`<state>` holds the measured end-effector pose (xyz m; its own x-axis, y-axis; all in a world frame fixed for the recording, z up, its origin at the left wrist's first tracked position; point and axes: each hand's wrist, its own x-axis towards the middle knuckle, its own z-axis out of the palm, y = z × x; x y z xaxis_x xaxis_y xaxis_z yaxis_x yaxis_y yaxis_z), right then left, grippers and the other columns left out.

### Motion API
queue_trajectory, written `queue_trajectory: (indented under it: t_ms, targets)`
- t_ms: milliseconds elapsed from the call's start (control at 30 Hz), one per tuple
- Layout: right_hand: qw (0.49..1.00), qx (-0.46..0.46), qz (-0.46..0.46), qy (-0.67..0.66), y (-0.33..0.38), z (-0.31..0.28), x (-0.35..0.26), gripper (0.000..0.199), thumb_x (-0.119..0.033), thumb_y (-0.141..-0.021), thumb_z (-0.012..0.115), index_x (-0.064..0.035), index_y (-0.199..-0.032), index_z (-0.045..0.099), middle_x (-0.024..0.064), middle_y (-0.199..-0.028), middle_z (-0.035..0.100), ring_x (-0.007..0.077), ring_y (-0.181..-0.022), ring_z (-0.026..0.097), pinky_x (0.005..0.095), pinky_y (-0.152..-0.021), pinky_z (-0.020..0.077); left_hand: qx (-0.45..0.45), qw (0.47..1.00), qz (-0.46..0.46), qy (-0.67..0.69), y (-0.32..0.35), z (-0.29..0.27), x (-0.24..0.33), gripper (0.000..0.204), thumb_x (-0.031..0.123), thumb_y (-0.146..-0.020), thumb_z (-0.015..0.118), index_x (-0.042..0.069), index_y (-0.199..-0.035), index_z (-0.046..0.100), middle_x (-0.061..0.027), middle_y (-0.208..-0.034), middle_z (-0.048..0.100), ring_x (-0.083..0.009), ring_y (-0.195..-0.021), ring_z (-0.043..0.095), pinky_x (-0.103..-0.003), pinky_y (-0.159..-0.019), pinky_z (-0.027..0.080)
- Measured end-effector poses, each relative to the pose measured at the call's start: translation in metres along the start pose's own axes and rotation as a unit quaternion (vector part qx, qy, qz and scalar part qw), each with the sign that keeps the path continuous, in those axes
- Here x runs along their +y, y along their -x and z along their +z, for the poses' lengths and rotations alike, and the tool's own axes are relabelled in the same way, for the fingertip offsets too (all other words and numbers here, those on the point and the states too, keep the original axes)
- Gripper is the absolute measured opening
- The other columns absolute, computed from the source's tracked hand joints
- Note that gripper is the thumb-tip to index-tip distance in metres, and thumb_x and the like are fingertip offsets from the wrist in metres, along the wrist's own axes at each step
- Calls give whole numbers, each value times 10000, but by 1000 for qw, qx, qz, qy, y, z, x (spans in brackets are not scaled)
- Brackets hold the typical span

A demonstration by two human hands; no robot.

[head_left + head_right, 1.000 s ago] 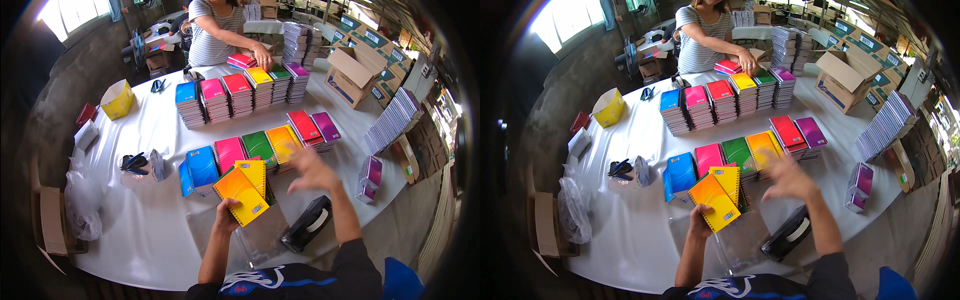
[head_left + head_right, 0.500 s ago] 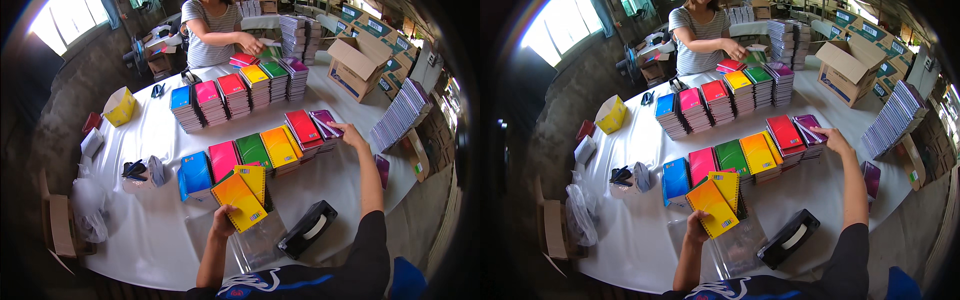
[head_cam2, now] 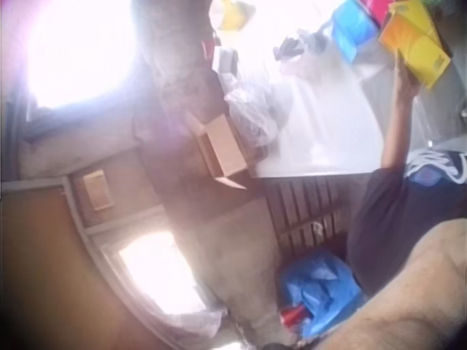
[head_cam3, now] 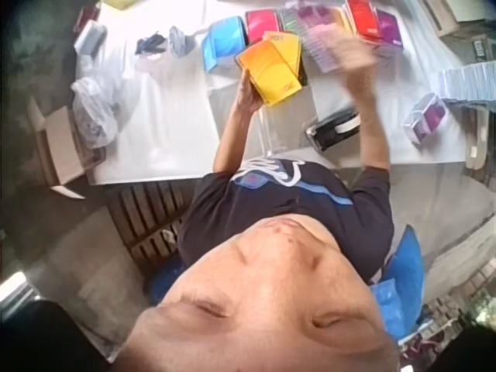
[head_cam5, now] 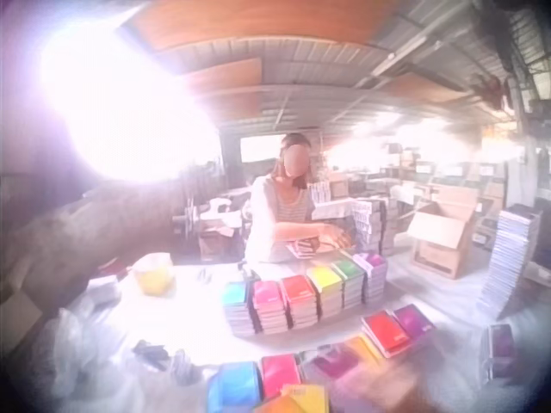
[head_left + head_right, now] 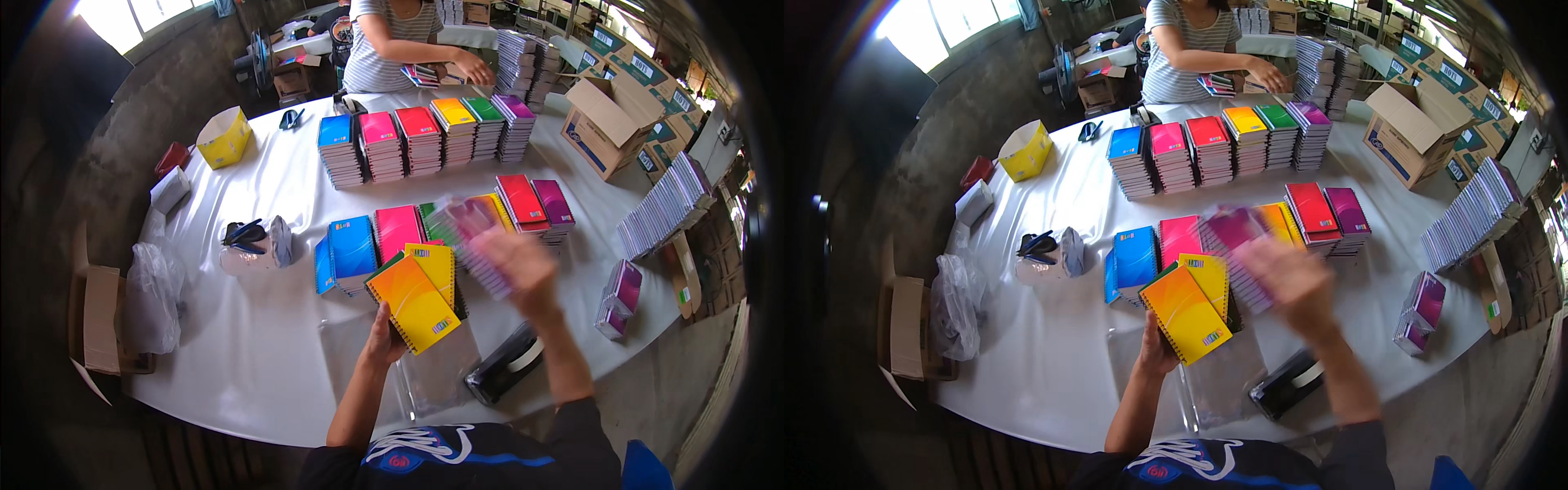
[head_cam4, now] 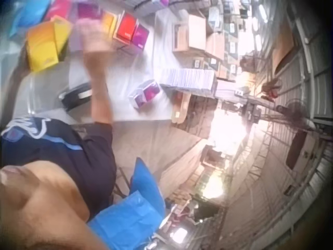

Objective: The person sorts colorful spiral notebooks into stacks by color and places the stacks into clear plastic bags, sealing them with adhesive tape.

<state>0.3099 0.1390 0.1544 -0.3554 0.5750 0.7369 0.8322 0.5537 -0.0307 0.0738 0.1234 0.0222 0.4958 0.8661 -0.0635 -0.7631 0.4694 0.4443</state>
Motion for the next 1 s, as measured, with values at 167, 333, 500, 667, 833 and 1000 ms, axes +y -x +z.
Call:
queue_trajectory:
  t_ms: [167, 333, 500, 667, 833, 1000]
  targets:
    - [887, -451, -68, -71, 7, 6, -120, 1019, -498, -540, 783, -268, -1416, 318, 99, -1479, 258, 279, -1352, 260, 501, -937, 325, 61, 995, -78, -7, 41, -16, 31, 488, 216, -785, 578, 2, -1213, 485, -130, -1097, 604, -250, -997, 605, -400, -875, 503]
    - [935, -319, -150, -45, 26, 15, -113, 865, -338, -672, 737, -441, -1393, 271, -17, -1484, 268, 223, -1377, 229, 566, -1071, 163, 13, 981, -173, 81, 105, 10, 69, 539, 130, -707, 545, -27, -1217, 467, -176, -1091, 594, -264, -961, 619, -400, -870, 509]
    - [980, -90, -145, -106, 72, 48, -155, 486, -287, -795, 638, -338, -1254, 486, -34, -1296, 494, 147, -1181, 449, 515, -1063, 198, 150, 963, -89, -205, 133, 12, 75, 589, 257, -792, 577, -9, -1290, 410, -229, -1212, 511, -301, -1159, 497, -391, -969, 420]
    - [802, -149, 198, -543, 126, 91, -165, 706, -121, -602, 832, -133, -1235, 517, 63, -1210, 555, 202, -1118, 505, 393, -969, 379, 31, 899, 204, -386, 125, -26, 42, 756, 633, -863, 380, -8, -1247, 492, -186, -1320, 468, -266, -1277, 392, -367, -1118, 113]
    - [662, -182, 367, -628, 161, 106, -163, 1166, -127, -540, 889, -102, -1450, 160, 101, -1369, 399, 202, -1246, 402, 350, -1039, 344, 78, 881, 252, -394, 123, -58, -8, 1022, 788, -722, 435, -29, -1332, 362, -190, -1259, 476, -261, -1232, 417, -403, -1057, 276]
    - [736, -188, 271, -592, 163, 110, -157, 1217, -161, -519, 897, -98, -1458, 125, 121, -1429, 311, 236, -1320, 321, 362, -1075, 293, 91, 863, 300, -396, 116, -65, -38, 1307, 682, -485, 773, 31, -1436, 156, -137, -1184, 422, -279, -1199, 390, -409, -1041, 280]
